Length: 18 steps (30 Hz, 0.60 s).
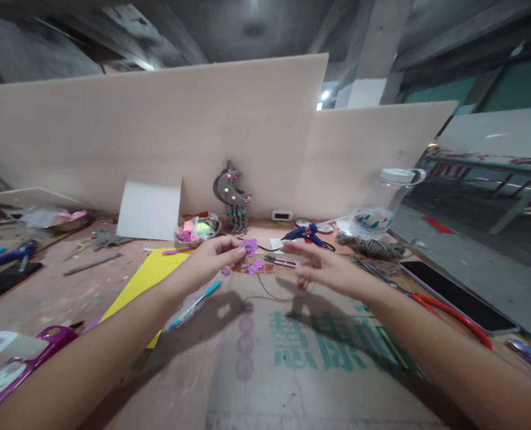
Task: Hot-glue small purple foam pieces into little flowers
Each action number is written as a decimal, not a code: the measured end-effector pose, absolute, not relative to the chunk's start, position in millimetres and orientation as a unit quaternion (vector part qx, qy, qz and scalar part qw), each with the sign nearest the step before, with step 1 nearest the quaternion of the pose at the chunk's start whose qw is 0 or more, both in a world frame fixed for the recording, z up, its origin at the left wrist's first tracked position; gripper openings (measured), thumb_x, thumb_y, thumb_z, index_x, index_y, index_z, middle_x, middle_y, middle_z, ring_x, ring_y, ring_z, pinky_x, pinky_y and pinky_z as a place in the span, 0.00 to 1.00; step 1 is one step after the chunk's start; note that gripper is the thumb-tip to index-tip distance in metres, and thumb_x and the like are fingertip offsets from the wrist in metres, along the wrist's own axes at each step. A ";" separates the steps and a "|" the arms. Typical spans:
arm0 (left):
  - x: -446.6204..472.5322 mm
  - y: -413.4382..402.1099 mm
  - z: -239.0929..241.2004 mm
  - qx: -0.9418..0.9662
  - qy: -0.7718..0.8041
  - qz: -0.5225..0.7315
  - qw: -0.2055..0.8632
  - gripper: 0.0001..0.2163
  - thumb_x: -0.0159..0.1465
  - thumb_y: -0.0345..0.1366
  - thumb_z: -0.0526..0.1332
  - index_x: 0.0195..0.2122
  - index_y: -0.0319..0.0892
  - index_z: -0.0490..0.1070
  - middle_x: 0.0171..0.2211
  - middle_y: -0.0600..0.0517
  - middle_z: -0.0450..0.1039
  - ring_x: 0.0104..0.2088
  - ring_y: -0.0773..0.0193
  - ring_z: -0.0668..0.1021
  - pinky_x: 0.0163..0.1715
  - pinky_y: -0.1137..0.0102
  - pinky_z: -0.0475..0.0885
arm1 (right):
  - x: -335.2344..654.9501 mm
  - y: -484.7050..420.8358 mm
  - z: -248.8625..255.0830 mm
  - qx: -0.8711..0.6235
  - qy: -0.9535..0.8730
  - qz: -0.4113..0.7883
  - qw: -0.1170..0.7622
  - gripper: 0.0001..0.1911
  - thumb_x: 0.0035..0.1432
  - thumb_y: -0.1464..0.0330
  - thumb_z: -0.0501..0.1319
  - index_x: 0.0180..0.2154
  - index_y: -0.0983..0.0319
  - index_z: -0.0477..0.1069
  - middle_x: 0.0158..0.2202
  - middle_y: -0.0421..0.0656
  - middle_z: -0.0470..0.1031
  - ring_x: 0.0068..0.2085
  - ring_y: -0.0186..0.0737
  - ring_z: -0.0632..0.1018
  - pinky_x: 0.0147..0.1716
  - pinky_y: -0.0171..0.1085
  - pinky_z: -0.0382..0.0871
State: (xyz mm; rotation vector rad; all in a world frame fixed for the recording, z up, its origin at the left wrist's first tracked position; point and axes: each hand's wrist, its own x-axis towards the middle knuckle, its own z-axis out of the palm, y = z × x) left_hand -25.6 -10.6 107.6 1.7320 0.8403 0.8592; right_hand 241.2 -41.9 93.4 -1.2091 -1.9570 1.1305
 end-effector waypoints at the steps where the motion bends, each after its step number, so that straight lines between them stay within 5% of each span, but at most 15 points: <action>1: -20.9 -11.4 108.5 0.708 0.342 0.363 0.500 0.11 0.59 0.43 0.59 0.29 0.39 0.67 0.25 0.54 0.67 0.26 0.69 0.70 0.29 0.72 0.64 | 227.0 -46.2 85.2 -0.424 -0.715 0.473 0.291 0.37 0.54 0.59 0.61 0.62 0.51 0.49 0.64 0.50 0.52 0.32 0.33 0.76 0.35 0.39 0.73; 4: -6.7 -14.3 111.1 0.687 0.310 0.387 0.531 0.13 0.58 0.44 0.60 0.28 0.38 0.68 0.25 0.53 0.68 0.26 0.69 0.70 0.28 0.73 0.64 | 194.4 -55.1 62.6 -0.386 -0.657 0.560 0.325 0.44 0.51 0.62 0.63 0.63 0.50 0.42 0.62 0.51 0.54 0.30 0.30 0.75 0.34 0.38 0.72; 6: 0.5 -16.0 111.8 0.668 0.296 0.391 0.559 0.12 0.58 0.44 0.61 0.29 0.38 0.68 0.26 0.53 0.69 0.26 0.70 0.71 0.27 0.74 0.64 | 187.6 -56.3 56.0 -0.378 -0.645 0.580 0.323 0.33 0.53 0.60 0.61 0.59 0.59 0.55 0.44 0.46 0.73 0.26 0.30 0.73 0.30 0.35 0.70; 9: 4.0 -15.4 111.3 0.625 0.278 0.423 0.594 0.11 0.57 0.42 0.62 0.28 0.38 0.67 0.22 0.55 0.66 0.24 0.71 0.69 0.25 0.75 0.63 | 201.2 -53.5 63.7 -0.426 -0.675 0.544 0.257 0.17 0.58 0.58 0.54 0.37 0.65 0.71 0.17 0.34 0.63 0.18 0.28 0.65 0.20 0.30 0.60; 13: -9.7 -2.5 113.7 0.525 0.252 0.556 0.593 0.11 0.56 0.39 0.63 0.25 0.39 0.64 0.18 0.59 0.60 0.20 0.75 0.66 0.22 0.78 0.61 | 245.6 -48.1 84.3 -0.474 -0.755 0.447 0.072 0.15 0.58 0.62 0.53 0.32 0.63 0.74 0.15 0.35 0.63 0.16 0.29 0.63 0.18 0.30 0.56; 18: -34.5 15.3 126.5 0.438 0.261 0.721 0.470 0.08 0.54 0.38 0.65 0.31 0.41 0.69 0.30 0.56 0.70 0.24 0.76 0.70 0.24 0.78 0.64 | 297.3 -44.3 83.9 -0.622 -0.780 0.062 -0.029 0.08 0.47 0.72 0.56 0.22 0.62 0.74 0.22 0.46 0.74 0.25 0.42 0.74 0.25 0.36 0.60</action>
